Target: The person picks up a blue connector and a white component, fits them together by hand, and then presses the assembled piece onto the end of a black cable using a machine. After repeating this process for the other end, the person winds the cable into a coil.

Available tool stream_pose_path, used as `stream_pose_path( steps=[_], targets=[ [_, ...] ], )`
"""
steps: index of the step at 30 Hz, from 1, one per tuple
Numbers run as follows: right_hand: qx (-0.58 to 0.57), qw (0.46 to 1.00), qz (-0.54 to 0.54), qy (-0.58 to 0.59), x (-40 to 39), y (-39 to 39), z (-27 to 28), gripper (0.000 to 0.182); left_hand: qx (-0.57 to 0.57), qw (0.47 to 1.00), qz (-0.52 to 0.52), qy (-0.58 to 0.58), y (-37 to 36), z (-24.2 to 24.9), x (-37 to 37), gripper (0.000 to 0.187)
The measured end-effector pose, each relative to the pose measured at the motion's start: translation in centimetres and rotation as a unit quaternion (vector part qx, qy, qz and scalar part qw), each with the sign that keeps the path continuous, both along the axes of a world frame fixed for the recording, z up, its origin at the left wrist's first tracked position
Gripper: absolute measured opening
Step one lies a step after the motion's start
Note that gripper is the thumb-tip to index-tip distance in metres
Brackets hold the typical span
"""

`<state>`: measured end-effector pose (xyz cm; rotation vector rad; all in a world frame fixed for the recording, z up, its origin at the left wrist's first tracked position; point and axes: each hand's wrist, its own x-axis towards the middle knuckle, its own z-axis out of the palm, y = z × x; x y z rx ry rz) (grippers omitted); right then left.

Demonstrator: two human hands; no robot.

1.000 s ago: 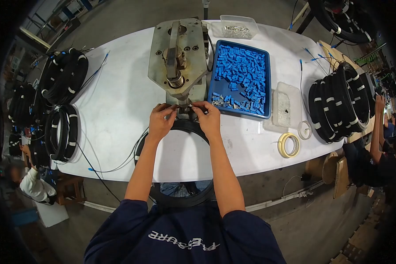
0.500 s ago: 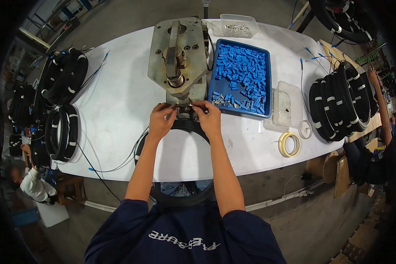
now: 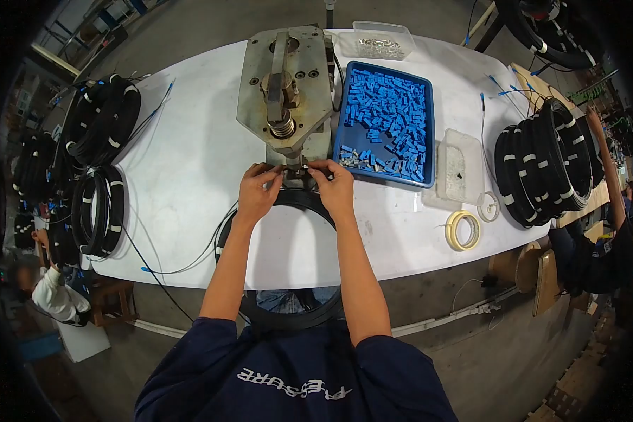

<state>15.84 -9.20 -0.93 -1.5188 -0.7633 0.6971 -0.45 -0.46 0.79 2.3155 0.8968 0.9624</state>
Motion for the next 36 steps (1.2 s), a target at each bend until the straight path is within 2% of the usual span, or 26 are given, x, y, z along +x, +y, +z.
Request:
stream_pose_path(
  steps=[18, 21, 23, 36],
  targets=[
    [0.007, 1.0, 0.003, 0.02, 0.0, 0.0, -0.2, 0.013, -0.005, 1.0, 0.003, -0.018, 0.1, -0.7, 0.0, 0.016],
    [0.012, 0.999, 0.011, 0.039, 0.0, 0.1, -0.3, 0.013, -0.023, 1.0, -0.002, -0.009, 0.2, -0.5, 0.0, 0.016],
    [0.017, 0.999, 0.016, 0.049, 0.0, 0.0, -0.2, 0.014, -0.095, 0.995, 0.012, -0.008, -0.2, 0.0, 0.2, 0.015],
    [0.025, 0.999, 0.018, 0.027, 0.0, 0.1, -0.6, 0.013, -0.05, 0.998, -0.003, -0.048, 0.2, -1.0, 0.1, 0.015]
  ],
)
